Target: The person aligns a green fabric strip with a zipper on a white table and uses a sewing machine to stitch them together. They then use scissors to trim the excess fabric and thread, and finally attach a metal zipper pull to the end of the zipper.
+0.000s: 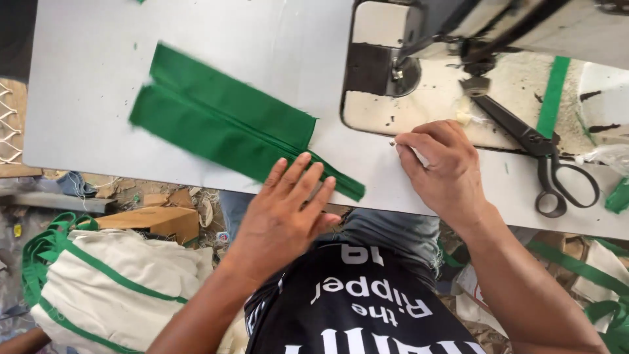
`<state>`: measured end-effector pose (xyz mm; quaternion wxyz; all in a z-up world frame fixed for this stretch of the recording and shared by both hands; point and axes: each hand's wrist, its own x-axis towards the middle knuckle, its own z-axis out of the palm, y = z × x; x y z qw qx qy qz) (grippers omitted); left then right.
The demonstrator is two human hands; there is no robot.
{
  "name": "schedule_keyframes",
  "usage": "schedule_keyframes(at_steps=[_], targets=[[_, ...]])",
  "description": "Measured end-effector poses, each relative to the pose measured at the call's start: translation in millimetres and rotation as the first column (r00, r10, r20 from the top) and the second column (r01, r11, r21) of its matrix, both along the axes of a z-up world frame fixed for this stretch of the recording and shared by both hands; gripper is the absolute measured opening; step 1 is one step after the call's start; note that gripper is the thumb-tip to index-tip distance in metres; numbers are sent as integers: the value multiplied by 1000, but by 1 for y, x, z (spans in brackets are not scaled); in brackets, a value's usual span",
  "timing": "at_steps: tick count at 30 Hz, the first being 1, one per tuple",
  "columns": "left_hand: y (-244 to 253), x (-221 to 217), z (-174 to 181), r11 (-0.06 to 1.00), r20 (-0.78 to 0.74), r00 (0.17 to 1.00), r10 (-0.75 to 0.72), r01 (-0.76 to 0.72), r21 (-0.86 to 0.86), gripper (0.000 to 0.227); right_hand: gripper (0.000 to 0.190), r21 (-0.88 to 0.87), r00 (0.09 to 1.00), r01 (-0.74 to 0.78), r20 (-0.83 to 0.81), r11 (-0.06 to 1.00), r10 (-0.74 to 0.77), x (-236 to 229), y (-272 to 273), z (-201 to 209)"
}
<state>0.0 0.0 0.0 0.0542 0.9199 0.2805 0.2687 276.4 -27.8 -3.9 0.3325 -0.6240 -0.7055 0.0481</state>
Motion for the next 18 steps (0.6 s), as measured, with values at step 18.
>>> schedule_keyframes(at_steps=[18], targets=[[6, -13, -7, 975, 9, 989, -149, 145, 171, 20, 21, 118, 988, 70, 132, 991, -86, -24, -35, 0]])
